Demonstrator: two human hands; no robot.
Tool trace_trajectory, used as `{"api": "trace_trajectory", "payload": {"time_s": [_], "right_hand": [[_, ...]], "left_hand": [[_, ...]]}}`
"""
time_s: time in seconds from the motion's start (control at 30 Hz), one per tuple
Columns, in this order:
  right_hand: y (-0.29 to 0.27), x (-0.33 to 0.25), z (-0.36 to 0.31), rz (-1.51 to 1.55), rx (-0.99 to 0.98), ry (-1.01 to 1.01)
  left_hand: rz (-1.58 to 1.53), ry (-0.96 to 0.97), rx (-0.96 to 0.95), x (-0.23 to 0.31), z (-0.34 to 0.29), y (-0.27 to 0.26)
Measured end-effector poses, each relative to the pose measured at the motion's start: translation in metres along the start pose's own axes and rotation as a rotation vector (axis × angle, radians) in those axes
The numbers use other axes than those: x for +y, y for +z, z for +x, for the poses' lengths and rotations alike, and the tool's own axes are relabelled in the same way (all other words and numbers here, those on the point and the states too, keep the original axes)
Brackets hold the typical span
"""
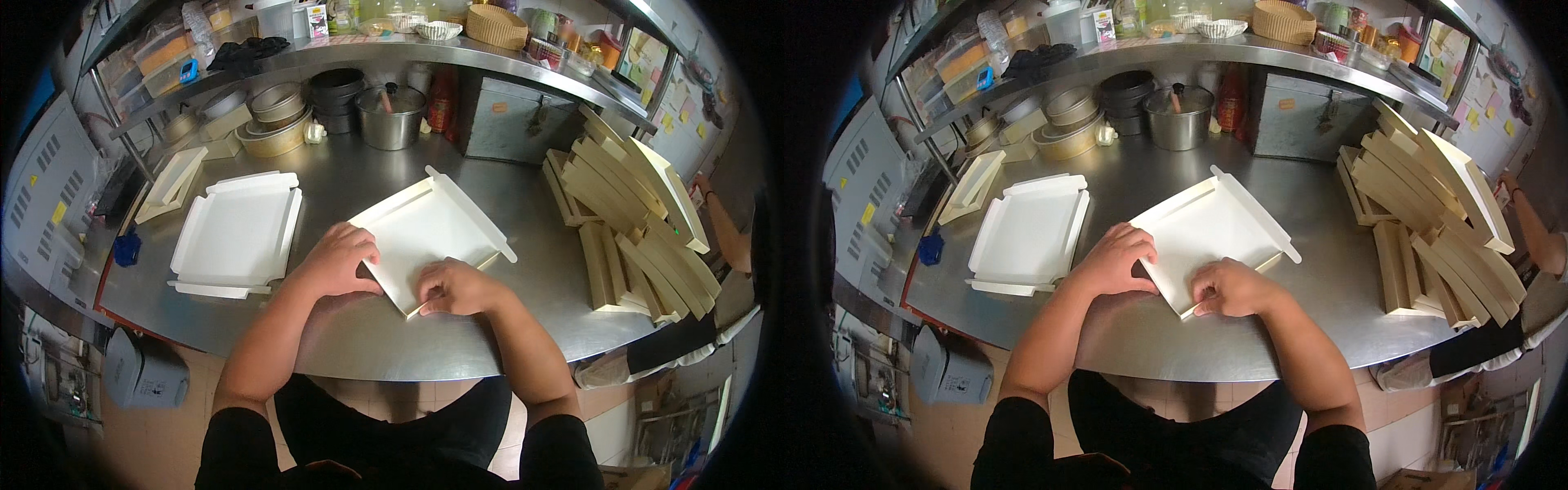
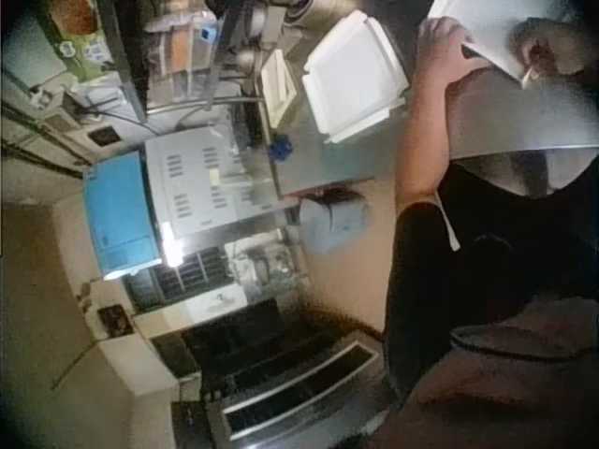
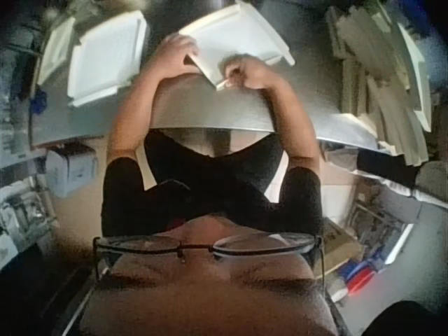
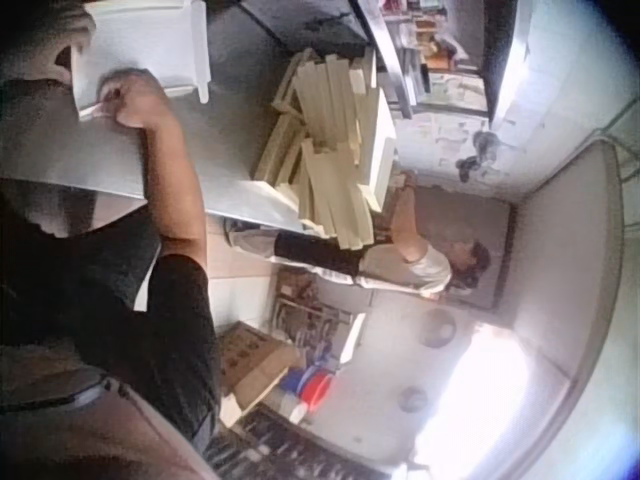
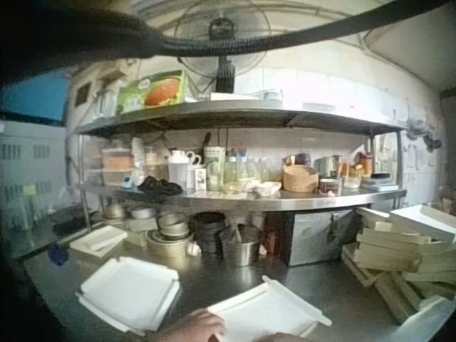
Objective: The person assembles white styrofoam takeout containers by folding the side flaps and securing them with small plastic clips. They repeat this process for multiple containers, stacking the finished ones on the counter.
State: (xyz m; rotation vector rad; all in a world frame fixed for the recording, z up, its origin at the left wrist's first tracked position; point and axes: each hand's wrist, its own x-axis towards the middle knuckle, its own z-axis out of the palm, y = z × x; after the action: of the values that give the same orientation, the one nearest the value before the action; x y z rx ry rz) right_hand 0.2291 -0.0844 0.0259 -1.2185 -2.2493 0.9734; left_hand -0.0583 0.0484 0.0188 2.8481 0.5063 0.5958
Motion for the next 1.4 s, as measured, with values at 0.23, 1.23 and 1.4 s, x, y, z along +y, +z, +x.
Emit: {"api": "trace_trajectory", "payload": {"time_s": [0.23, 1.23, 1.4], "right_hand": [[-0.003, -0.013, -0.006, 0.056, -0.026, 0.081], [0.0, 0.005, -0.002, -0.294, 0.353, 0.323], [0.004, 0.0, -0.003, -0.267, 0.278, 0.34]], "left_hand": [[-0.036, -0.121, -0.22, 0.007, 0.007, -0.003], [-0.091, -0.21, -0.083, 0.035, 0.001, 0.02], [0.243, -0.134, 0.157, 0.041, 0.002, 0.037]]}}
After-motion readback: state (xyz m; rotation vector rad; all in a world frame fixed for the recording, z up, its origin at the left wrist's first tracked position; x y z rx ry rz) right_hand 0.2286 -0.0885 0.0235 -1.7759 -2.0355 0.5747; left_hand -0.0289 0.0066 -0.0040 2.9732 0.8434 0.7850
